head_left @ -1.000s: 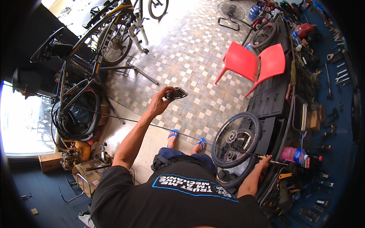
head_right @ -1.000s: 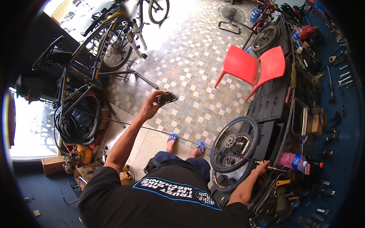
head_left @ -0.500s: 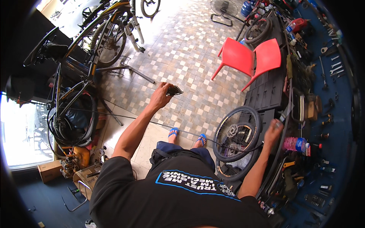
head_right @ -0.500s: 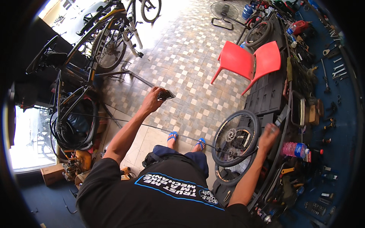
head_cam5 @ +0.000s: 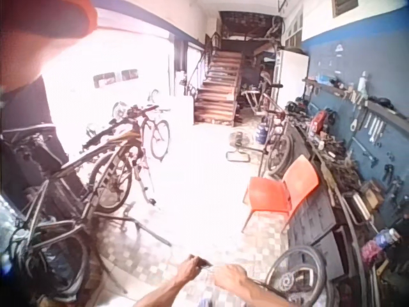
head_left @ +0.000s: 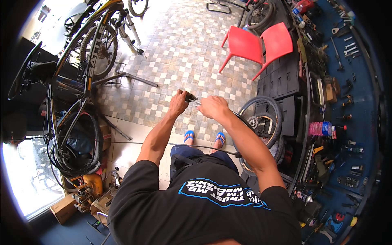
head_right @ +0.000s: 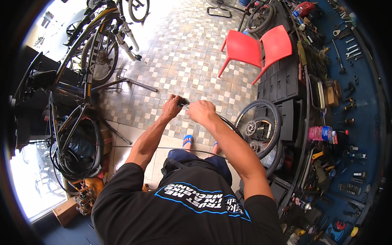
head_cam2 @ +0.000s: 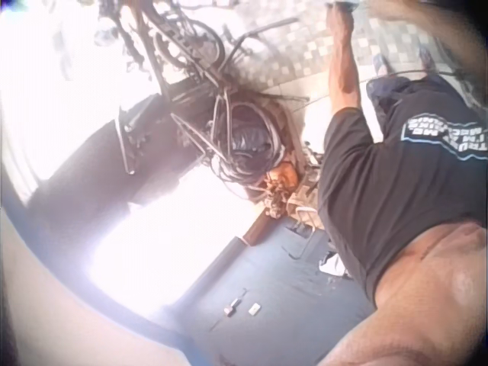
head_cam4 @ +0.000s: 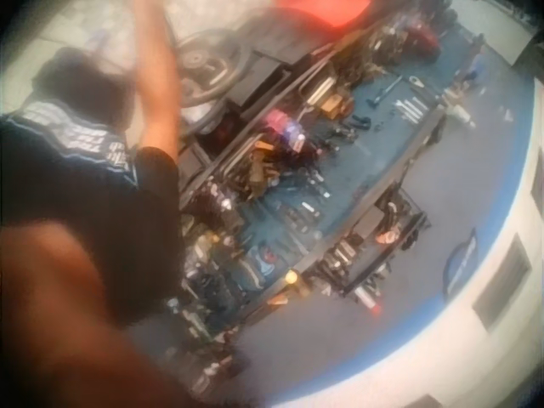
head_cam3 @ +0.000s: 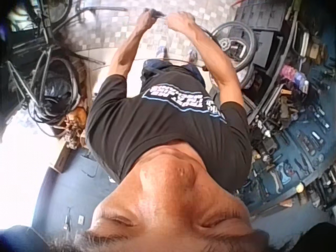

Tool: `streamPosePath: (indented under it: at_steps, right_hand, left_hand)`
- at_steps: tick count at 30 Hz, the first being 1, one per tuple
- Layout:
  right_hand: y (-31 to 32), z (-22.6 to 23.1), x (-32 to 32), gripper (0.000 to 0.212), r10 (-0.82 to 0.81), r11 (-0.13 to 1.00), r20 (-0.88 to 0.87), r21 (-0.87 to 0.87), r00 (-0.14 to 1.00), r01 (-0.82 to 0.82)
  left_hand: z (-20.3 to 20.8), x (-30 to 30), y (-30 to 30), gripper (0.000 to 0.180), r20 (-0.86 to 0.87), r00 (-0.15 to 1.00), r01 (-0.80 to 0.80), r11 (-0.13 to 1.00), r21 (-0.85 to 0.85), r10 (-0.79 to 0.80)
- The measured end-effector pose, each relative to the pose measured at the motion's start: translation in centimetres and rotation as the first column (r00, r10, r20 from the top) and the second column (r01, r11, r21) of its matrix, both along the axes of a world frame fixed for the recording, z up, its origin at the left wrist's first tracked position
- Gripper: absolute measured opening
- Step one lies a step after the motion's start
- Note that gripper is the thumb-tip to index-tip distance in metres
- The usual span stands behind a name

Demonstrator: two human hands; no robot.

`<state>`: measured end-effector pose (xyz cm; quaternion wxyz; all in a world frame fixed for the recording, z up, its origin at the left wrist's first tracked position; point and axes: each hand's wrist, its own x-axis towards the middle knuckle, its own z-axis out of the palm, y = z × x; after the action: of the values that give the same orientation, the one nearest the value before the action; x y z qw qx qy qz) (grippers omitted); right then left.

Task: The person scrubs a bicycle cassette with a brush in a tray of liquid, then sprays it with a hose and inspects it. The cassette is handled throughout the process and placed back on the workbench.

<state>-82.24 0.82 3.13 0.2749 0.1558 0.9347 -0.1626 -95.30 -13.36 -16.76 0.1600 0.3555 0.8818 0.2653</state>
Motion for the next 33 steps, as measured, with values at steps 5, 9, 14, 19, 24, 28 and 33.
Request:
streamPosePath:
  at_steps: [5,9,14,19,24,28,33]
  right_hand:
    - [-1.6,-2.3,-2.5,0.038,-0.083,0.997,0.032,-0.003,0.996,0.083]
    - [-1.7,-4.0,-2.9,0.044,-0.179,0.983,-0.003,-0.032,0.984,0.179]
    - [-2.2,-4.7,-4.0,0.043,-0.2,0.978,0.0,-0.063,0.98,0.199]
    - [-2.0,-4.6,-4.5,0.044,-0.214,0.972,0.022,-0.094,0.977,0.215]
    - [-1.6,-3.8,-5.2,0.042,-0.216,0.974,0.047,-0.061,0.975,0.219]
    - [-1.1,-3.7,-5.4,0.041,-0.197,0.98,-0.006,0.004,0.98,0.197]
    - [0.4,-3.7,-4.9,0.046,-0.207,0.978,0.049,0.007,0.977,0.207]
  left_hand:
    - [-1.9,-0.7,-1.0,0.046,-0.03,0.999,-0.02,1.0,0.011,0.02]
    - [-3.0,-1.4,-1.8,0.046,-0.033,0.997,-0.077,0.997,-0.027,0.076]
    - [-3.0,-2.0,-2.2,0.045,-0.061,0.996,-0.062,0.998,-0.014,0.061]
    - [-2.8,-1.7,-1.7,0.045,-0.028,0.995,-0.094,0.995,0.011,0.094]
    - [-3.7,-2.5,-2.0,0.045,0.017,0.997,-0.08,0.979,0.187,0.079]
    - [-3.3,-2.5,-2.3,0.042,0.089,0.993,-0.089,0.972,0.216,0.071]
    - [-3.0,-2.4,-3.1,0.045,0.13,0.99,-0.095,0.958,0.271,0.061]
